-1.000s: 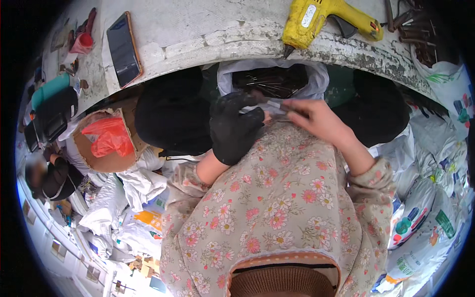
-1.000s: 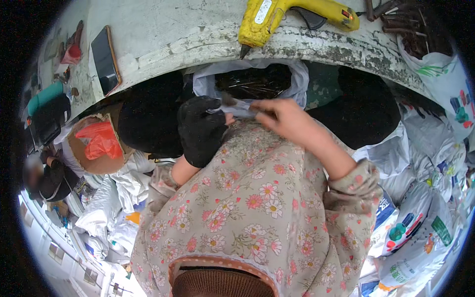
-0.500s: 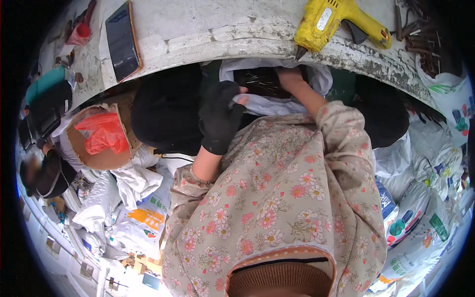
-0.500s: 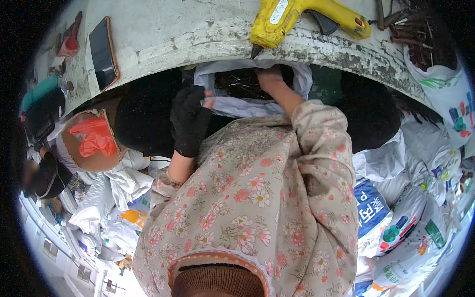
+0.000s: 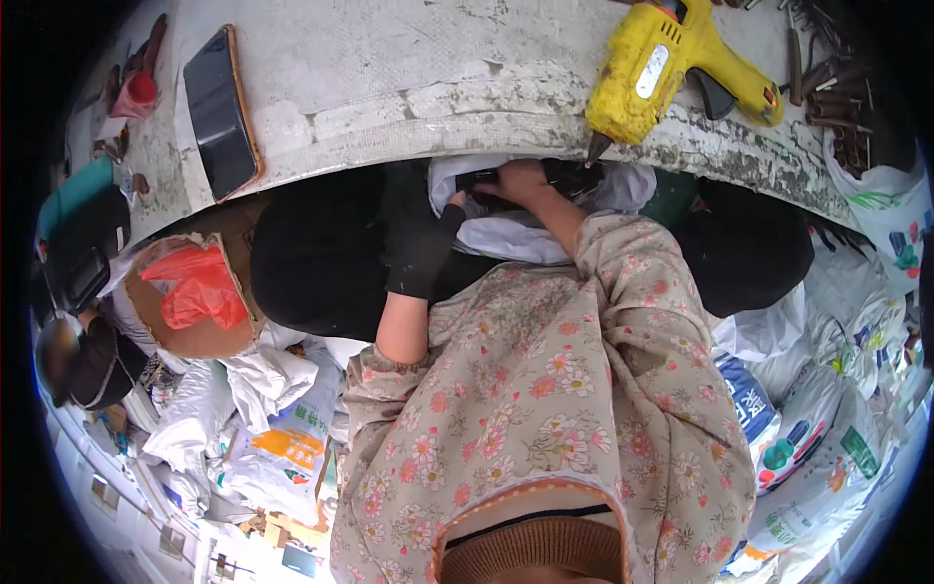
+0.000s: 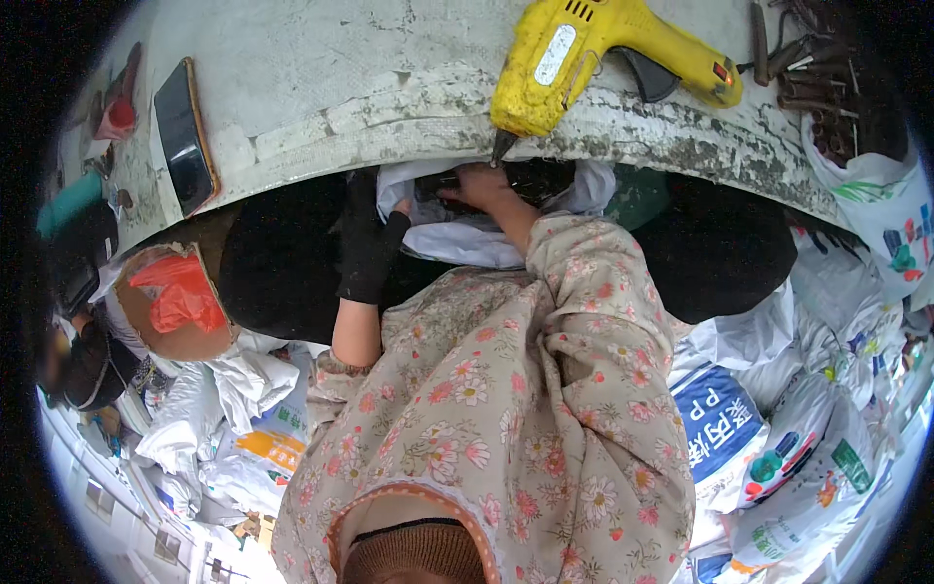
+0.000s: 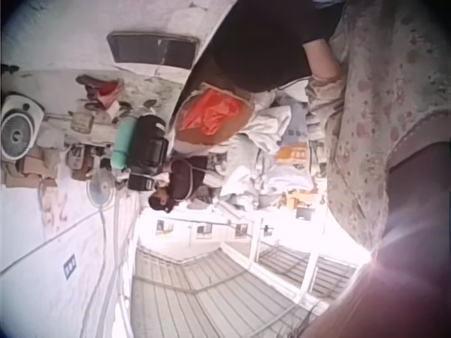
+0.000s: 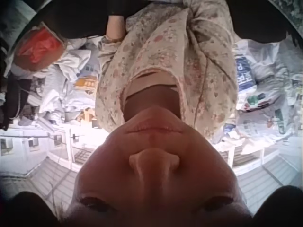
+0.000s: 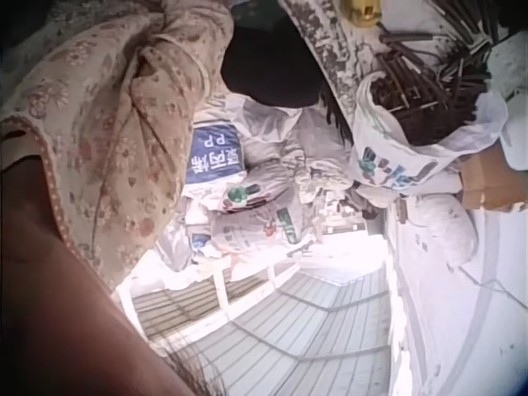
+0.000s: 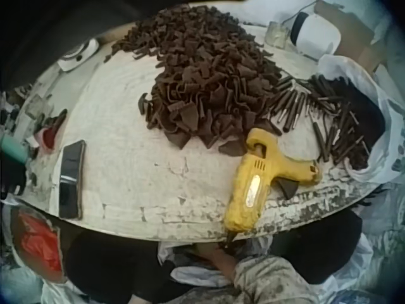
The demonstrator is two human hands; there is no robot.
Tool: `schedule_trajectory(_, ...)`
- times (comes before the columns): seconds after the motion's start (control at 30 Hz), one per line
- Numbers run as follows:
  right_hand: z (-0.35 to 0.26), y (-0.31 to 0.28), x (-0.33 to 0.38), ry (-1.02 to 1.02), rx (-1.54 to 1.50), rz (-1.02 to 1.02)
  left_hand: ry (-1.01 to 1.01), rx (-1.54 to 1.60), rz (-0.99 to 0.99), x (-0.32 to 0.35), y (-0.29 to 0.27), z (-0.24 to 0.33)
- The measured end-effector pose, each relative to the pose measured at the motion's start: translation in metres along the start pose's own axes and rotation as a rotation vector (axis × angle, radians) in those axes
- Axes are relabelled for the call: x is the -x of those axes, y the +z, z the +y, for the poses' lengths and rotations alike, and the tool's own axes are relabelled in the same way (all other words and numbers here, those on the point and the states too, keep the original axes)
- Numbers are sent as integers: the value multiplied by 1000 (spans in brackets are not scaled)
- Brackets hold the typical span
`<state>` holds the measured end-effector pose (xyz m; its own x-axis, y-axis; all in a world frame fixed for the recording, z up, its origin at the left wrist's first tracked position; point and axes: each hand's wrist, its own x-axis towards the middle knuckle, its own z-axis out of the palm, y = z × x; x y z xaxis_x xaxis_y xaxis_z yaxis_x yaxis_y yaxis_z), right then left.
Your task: Assembling small metal rods with brown plastic components at a workbench.
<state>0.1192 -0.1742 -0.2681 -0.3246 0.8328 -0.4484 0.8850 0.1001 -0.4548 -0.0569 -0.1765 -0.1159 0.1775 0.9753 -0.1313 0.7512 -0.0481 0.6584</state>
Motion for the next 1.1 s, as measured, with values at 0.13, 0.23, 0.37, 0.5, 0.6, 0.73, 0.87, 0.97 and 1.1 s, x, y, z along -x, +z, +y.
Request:
schedule_trajectory(0.13, 47, 19, -5, -141, -41, -39, -86, -43, -45, -5, -3, 22)
schedule_trajectory(0.23, 50, 38, -1, -282, -41, 64, -36, -138, -33, -3, -1, 19)
schedule_trajectory(0.37, 43, 50, 11, -217, 26, -30, -48, -89, 2, 0, 5, 12)
schedule_trajectory(0.5, 27, 24, 10, -164, 173, -251, -22, -58, -34, -3, 1, 17)
schedule_trajectory(0.6, 14, -13, 7, -80, 20, -418, 97, 60, 18, 1, 2, -3)
schedule_trajectory(0.73, 15, -53, 42, 34, -104, -292, 54, 357, 62, 6, 15, -5)
schedule_trajectory(0.87, 11, -150, 149, 60, -321, 480, -237, 484, -12, -5, 5, -5)
schedule_trajectory(0.97, 32, -153, 185, 369, 76, 1007, -167, 359, 42, -16, 24, -21)
schedule_trajectory(1.1, 93, -98, 140, 803, -547, 518, -230, 321, 58, -29, 16, 9)
